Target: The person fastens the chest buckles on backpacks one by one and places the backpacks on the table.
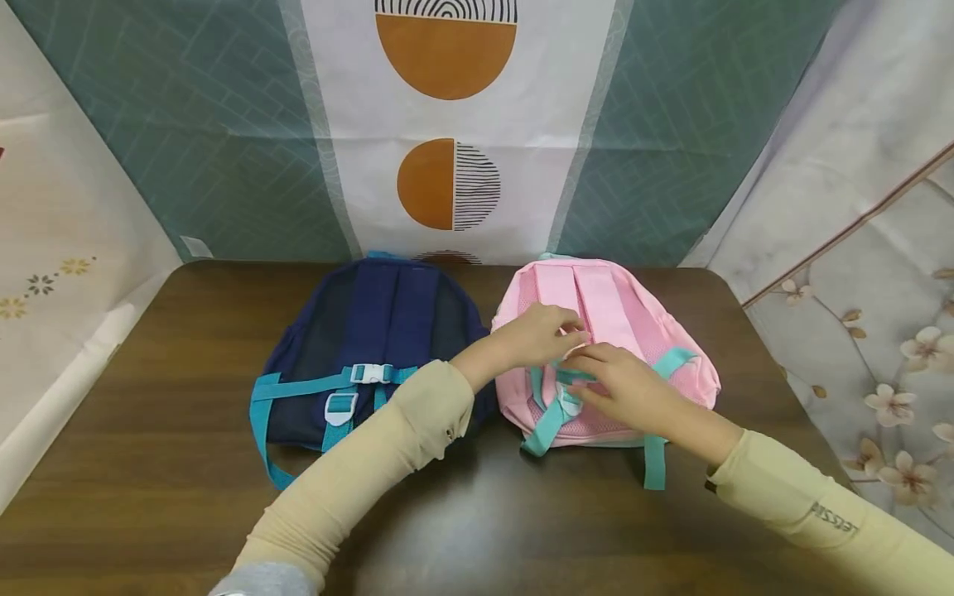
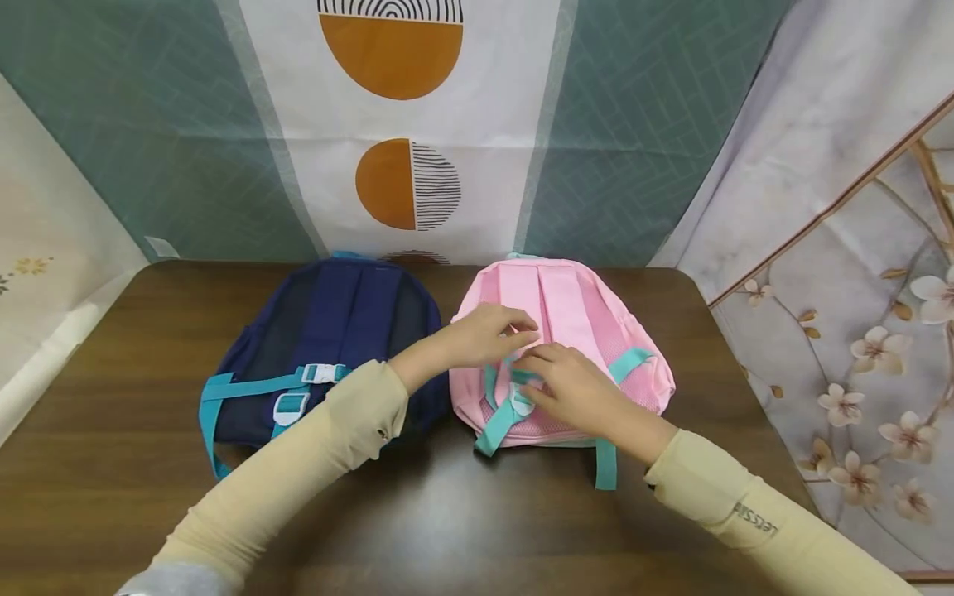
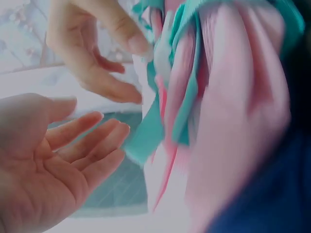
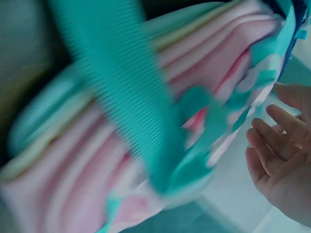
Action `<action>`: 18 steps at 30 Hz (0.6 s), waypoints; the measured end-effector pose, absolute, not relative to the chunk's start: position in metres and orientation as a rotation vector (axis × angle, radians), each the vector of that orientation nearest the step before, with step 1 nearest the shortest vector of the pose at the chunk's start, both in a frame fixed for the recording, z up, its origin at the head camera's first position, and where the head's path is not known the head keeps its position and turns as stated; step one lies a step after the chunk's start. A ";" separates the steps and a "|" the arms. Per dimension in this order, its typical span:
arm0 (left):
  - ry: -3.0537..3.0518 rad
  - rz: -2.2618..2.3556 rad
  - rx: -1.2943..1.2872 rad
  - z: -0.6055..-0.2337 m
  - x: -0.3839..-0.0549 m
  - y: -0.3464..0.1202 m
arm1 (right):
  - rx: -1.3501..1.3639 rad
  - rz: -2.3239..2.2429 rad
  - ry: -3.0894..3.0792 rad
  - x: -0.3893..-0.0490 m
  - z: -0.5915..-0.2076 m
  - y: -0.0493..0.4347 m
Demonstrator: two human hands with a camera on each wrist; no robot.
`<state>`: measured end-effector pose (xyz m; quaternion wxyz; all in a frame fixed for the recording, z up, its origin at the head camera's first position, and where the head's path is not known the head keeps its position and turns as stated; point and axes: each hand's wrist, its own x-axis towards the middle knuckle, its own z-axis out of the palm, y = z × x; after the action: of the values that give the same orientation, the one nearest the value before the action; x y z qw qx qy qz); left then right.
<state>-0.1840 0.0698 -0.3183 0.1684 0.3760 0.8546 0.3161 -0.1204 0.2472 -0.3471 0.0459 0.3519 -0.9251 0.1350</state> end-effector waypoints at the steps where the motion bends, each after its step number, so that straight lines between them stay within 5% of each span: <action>1: 2.421 0.892 1.072 -0.319 -0.182 0.075 | 1.066 0.402 -2.806 -0.119 -0.347 0.254; 18: 2.454 0.614 0.989 -0.361 -0.164 0.122 | 1.067 0.441 -2.729 -0.127 -0.375 0.313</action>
<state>-0.1641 0.1219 -0.3611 0.2111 0.3560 0.8831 0.2209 -0.1274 0.3128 -0.3746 0.0891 0.3586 -0.9173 0.1483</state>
